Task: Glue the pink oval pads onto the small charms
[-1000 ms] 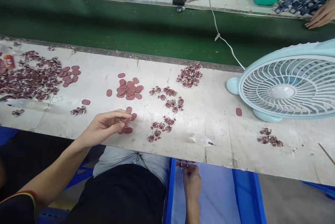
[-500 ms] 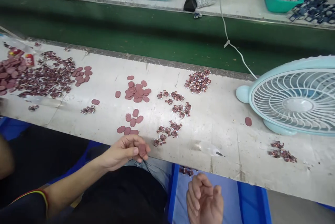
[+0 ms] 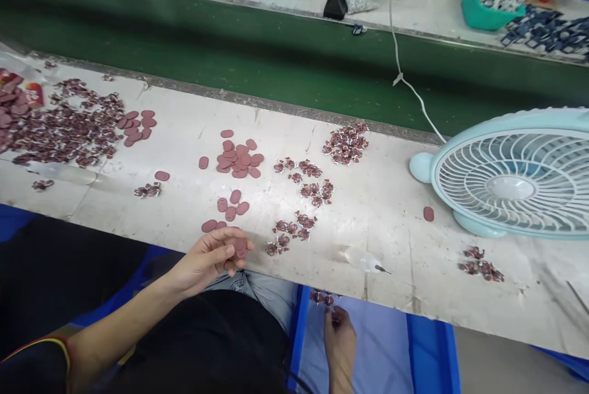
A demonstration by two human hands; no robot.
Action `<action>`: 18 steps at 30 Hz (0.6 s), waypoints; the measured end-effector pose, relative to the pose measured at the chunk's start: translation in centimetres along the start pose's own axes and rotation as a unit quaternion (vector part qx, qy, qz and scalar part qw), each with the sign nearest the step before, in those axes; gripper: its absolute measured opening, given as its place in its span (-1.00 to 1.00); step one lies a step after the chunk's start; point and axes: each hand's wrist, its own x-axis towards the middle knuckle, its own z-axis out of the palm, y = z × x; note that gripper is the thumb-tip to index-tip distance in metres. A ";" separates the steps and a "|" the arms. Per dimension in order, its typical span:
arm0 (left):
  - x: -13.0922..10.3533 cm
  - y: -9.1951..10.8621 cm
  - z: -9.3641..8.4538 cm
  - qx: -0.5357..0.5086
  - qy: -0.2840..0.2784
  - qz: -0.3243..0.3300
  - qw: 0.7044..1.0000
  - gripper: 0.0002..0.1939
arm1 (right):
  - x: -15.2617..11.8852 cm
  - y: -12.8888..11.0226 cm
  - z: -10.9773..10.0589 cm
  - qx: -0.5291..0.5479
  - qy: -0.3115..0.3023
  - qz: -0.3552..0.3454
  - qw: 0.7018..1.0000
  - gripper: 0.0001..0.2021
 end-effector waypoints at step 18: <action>0.1 0.3 0.5 0.043 0.013 0.021 0.999 -0.63 | 0.2 0.4 2.3 -0.073 -0.049 -0.016 0.996 -0.66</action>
